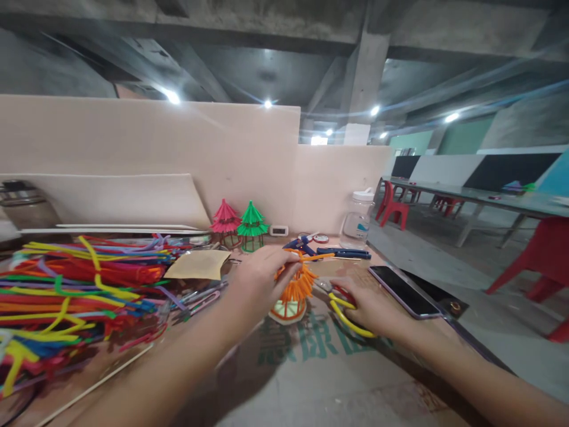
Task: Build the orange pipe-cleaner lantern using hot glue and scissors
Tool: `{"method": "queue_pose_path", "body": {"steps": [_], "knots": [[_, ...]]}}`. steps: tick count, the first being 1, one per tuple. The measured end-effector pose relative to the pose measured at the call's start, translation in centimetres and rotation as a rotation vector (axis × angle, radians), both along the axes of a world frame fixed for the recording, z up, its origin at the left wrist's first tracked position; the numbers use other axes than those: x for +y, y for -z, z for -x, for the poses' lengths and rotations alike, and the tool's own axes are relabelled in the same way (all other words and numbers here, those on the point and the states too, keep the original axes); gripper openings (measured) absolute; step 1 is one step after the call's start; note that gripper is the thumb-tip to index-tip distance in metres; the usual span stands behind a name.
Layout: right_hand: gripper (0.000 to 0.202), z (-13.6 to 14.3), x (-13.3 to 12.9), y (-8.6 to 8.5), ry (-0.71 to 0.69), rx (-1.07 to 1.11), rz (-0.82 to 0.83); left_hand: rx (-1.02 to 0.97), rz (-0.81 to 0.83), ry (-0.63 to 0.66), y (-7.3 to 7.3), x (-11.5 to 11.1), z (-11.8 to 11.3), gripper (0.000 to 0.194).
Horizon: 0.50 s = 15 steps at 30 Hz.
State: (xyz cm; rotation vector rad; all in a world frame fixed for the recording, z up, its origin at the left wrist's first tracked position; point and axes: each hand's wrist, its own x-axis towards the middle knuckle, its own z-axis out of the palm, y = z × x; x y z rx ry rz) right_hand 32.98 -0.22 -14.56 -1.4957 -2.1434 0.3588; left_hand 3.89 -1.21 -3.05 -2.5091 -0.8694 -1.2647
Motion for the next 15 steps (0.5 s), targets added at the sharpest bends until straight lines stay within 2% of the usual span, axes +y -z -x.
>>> {"method": "queue_pose_path", "body": {"steps": [3, 6, 8, 12, 15], "knots": [[0.044, -1.0, -0.1, 0.2, 0.03, 0.078, -0.024, -0.06, -0.005, 0.029, -0.6, 0.0, 0.2, 0.011], [0.043, -1.3, -1.0, -0.4, 0.006, 0.172, -0.066, -0.126, 0.006, 0.054, -0.9, 0.0, 0.3, 0.012], [0.043, -0.8, -2.1, -1.3, -0.016, 0.264, -0.083, -0.224, 0.115, 0.055, -1.1, -0.1, 0.3, 0.01], [0.042, 1.3, -4.8, -3.4, -0.086, 0.36, -0.11, -0.481, 0.469, 0.055, -1.8, -0.4, 0.3, 0.013], [0.04, 2.8, -6.2, -4.2, -0.128, 0.388, -0.175, -0.608, 0.601, 0.087, -2.5, -0.5, 0.5, 0.02]]}}
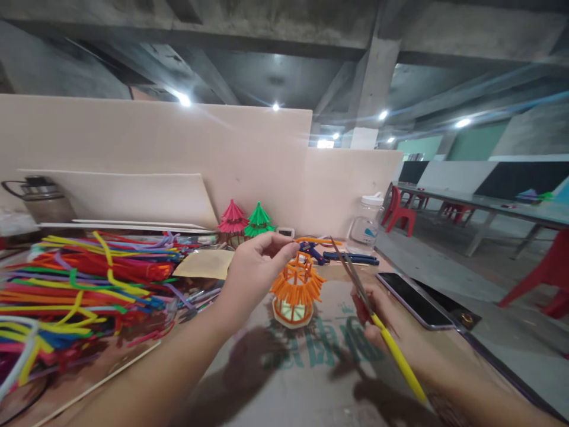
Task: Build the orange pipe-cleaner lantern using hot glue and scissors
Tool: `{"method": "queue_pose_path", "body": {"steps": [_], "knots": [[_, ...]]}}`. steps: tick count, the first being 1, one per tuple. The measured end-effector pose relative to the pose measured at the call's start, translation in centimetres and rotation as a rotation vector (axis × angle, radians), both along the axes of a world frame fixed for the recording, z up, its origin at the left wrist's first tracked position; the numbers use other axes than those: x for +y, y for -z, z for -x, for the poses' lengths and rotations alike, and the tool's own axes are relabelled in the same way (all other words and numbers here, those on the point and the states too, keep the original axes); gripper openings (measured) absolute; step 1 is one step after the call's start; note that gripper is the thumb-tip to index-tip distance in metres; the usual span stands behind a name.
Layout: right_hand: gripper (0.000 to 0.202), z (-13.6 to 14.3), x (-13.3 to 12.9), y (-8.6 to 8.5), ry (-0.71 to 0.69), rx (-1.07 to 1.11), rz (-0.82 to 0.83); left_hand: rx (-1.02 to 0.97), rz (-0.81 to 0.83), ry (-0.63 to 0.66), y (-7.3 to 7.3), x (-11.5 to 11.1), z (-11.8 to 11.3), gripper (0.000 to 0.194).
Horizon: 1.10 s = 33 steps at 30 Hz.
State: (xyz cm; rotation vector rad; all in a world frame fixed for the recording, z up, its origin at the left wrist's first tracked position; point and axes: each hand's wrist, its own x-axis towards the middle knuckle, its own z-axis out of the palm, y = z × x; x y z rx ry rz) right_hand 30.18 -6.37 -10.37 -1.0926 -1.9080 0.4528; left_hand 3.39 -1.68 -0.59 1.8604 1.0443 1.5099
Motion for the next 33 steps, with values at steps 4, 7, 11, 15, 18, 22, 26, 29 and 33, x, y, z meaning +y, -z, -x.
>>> {"method": "queue_pose_path", "body": {"steps": [4, 7, 11, 15, 18, 22, 26, 29, 33], "knots": [[0.043, 0.9, -0.4, 0.0, -0.004, 0.052, 0.022, -0.097, -0.006, 0.014, -0.6, 0.3, 0.4, 0.023], [0.051, 1.6, -0.1, -0.6, -0.028, 0.034, 0.132, -0.081, -0.011, 0.018, -0.5, 0.3, 0.3, 0.021], [0.061, 3.4, 1.0, -2.4, -0.163, 0.084, 0.214, 0.011, 0.049, 0.042, 0.0, -0.1, -0.2, 0.022], [0.069, 5.0, 2.4, -2.9, -0.403, 0.255, 0.31, 0.115, 0.057, 0.055, 0.0, -0.3, -0.4, 0.02], [0.069, 5.3, 3.0, -2.2, -0.462, 0.326, 0.335, 0.195, 0.046, 0.051, -0.2, -0.3, -0.4, 0.016], [0.066, 5.2, 2.8, -2.0, -0.462, 0.344, 0.345, 0.304, -0.022, 0.023, 0.1, -0.3, -0.4, 0.007], [0.062, 5.1, 2.4, -2.6, -0.472, 0.343, 0.344, 0.317, -0.06, 0.037, 0.5, -0.1, -0.5, 0.009], [0.061, 5.1, 2.3, -2.8, -0.473, 0.325, 0.355, 0.303, -0.054, 0.049, 0.7, 0.1, -0.5, 0.008], [0.063, 4.9, 2.3, -2.5, -0.464, 0.29, 0.34, 0.311, -0.06, 0.049, 0.8, 0.1, -0.4, 0.008]]}}
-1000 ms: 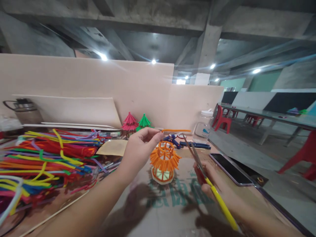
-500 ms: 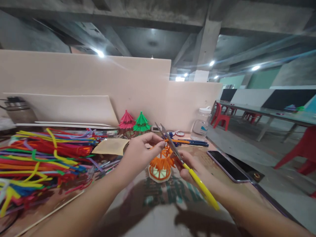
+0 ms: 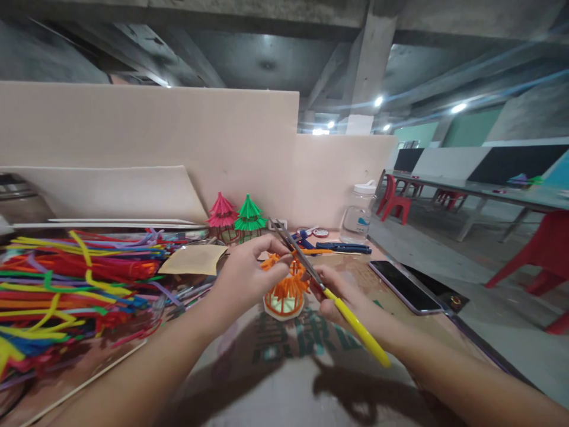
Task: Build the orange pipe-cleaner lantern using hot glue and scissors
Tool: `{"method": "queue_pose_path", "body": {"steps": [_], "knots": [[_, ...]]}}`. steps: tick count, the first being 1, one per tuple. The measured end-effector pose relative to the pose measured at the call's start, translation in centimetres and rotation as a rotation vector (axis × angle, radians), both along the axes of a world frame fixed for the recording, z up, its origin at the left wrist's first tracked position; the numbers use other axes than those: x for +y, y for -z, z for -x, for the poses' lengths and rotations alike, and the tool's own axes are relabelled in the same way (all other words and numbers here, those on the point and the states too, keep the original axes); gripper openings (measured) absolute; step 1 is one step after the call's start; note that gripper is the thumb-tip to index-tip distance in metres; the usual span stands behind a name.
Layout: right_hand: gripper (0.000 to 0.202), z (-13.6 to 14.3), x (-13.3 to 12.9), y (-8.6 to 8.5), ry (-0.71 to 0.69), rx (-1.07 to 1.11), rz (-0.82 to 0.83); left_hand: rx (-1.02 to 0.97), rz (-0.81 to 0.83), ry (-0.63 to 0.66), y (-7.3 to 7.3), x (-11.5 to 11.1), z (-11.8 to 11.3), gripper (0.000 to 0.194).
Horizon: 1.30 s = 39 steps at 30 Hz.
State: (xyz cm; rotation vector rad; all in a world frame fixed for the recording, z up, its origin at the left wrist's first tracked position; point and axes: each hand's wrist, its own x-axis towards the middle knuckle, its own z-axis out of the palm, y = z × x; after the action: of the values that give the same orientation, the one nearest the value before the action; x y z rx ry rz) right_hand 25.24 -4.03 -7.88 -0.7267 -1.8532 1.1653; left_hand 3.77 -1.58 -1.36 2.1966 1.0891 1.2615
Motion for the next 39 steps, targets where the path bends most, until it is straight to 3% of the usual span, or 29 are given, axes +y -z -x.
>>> {"method": "queue_pose_path", "body": {"steps": [11, 18, 27, 39], "knots": [[0.071, -0.2, 0.0, -0.3, 0.119, -0.089, -0.041, 0.052, 0.008, -0.015, 0.2, 0.2, 0.0, 0.009], [0.065, -0.7, 0.0, 0.0, -0.009, -0.066, -0.018, 0.044, 0.014, 0.031, 0.0, 0.0, 0.0, 0.004], [0.068, -0.3, -0.3, -0.2, 0.047, -0.047, -0.017, 0.057, -0.011, 0.031, -0.3, -0.1, 0.0, 0.006], [0.051, -0.4, 1.2, 0.4, 0.451, -0.214, -0.158, 0.11, -0.06, -0.056, -0.2, 0.2, -0.1, 0.015]]}}
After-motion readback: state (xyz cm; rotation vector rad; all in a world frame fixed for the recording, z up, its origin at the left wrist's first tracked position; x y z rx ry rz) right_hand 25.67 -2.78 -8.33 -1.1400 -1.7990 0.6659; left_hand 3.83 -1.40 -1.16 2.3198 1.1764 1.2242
